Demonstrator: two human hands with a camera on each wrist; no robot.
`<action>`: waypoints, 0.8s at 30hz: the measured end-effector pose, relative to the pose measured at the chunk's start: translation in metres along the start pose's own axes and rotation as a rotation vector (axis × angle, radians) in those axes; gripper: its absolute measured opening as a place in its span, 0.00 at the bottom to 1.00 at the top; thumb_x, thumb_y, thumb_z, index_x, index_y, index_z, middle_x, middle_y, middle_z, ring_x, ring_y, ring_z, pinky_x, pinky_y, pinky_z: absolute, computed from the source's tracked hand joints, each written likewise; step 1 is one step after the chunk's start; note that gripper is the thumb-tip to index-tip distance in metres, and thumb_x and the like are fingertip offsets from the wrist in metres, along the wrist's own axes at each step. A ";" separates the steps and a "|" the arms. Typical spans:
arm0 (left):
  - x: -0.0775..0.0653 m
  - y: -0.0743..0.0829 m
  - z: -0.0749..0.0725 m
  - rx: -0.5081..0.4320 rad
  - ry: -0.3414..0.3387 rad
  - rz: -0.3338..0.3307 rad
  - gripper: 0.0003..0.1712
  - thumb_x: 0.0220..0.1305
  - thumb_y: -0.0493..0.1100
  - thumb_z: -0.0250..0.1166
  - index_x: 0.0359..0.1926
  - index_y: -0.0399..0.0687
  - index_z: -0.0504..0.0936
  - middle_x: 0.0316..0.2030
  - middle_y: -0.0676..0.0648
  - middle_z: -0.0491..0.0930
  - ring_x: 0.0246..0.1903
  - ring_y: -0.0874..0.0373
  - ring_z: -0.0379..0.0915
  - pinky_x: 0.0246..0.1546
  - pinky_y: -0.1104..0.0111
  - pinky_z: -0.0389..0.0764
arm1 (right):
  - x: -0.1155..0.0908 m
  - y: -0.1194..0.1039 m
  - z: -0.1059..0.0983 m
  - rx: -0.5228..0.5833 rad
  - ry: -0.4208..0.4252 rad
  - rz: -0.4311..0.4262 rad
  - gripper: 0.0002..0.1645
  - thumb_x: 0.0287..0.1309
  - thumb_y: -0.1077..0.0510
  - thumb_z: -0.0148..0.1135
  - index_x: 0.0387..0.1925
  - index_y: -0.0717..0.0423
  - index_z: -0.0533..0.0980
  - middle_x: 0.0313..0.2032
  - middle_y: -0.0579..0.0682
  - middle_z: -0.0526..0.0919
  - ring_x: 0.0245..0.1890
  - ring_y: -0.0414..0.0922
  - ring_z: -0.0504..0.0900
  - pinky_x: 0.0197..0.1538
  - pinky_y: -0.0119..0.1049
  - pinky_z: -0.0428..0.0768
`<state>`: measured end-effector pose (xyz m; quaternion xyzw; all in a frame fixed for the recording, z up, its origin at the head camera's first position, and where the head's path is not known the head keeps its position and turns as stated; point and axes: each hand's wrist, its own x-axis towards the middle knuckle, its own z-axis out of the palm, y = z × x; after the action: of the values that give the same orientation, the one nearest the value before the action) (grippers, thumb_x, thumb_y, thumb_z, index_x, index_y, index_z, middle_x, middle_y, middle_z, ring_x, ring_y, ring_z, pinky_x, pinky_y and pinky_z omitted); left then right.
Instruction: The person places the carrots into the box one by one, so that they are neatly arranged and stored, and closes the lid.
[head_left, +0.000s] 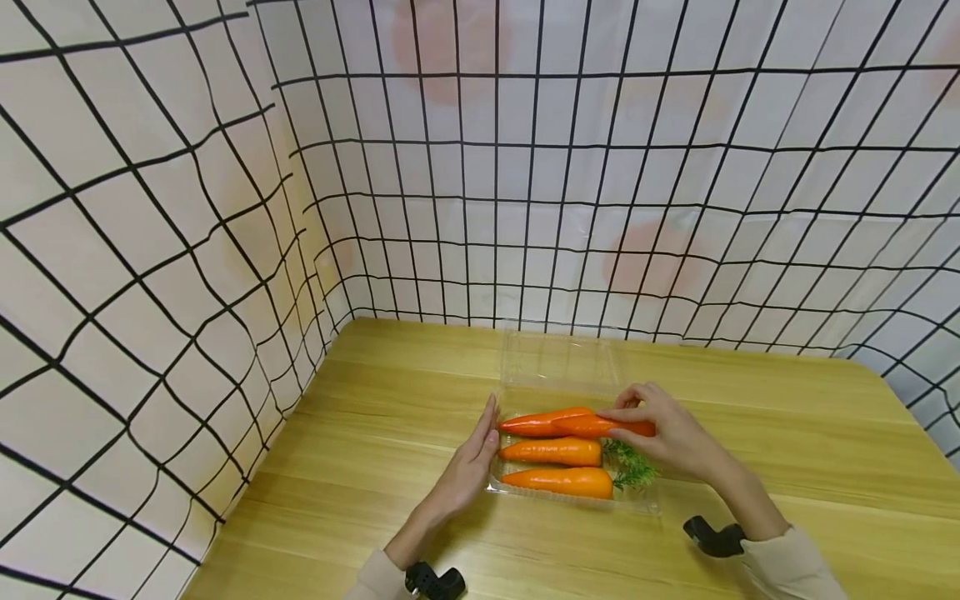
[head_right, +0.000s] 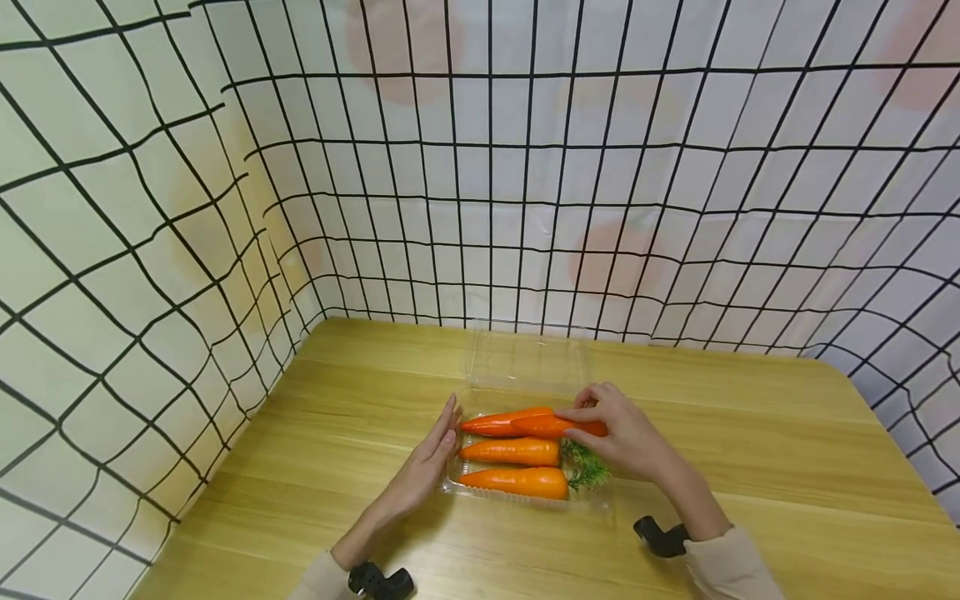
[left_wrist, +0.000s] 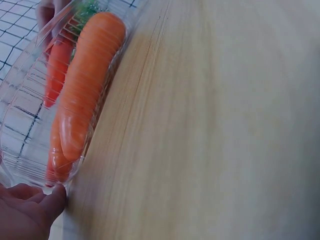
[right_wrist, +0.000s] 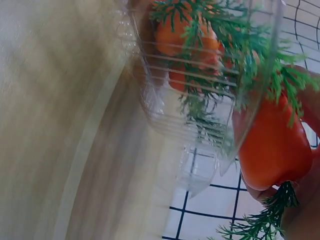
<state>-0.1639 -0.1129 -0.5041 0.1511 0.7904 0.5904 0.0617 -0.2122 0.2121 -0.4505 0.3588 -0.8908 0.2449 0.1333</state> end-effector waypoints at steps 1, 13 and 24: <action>0.000 0.000 0.000 0.001 0.000 -0.001 0.34 0.86 0.43 0.37 0.84 0.49 0.36 0.83 0.40 0.43 0.82 0.45 0.44 0.81 0.50 0.50 | 0.001 -0.001 0.001 -0.003 -0.002 0.002 0.17 0.59 0.59 0.75 0.51 0.48 0.89 0.43 0.41 0.79 0.44 0.34 0.70 0.40 0.33 0.74; 0.001 -0.001 0.000 -0.005 -0.001 0.008 0.34 0.86 0.43 0.37 0.84 0.50 0.36 0.83 0.41 0.43 0.82 0.45 0.43 0.80 0.50 0.50 | 0.009 -0.012 0.008 -0.048 -0.072 -0.014 0.18 0.63 0.59 0.71 0.55 0.48 0.87 0.45 0.45 0.80 0.43 0.39 0.73 0.41 0.37 0.76; 0.001 -0.001 0.000 -0.002 0.000 -0.001 0.34 0.86 0.45 0.37 0.84 0.51 0.37 0.83 0.41 0.44 0.82 0.44 0.44 0.81 0.49 0.49 | 0.005 -0.007 0.012 0.061 -0.061 0.008 0.16 0.65 0.58 0.70 0.54 0.50 0.87 0.47 0.45 0.82 0.46 0.38 0.75 0.42 0.35 0.77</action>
<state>-0.1646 -0.1127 -0.5051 0.1507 0.7900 0.5911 0.0622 -0.2115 0.1982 -0.4560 0.3665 -0.8880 0.2614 0.0941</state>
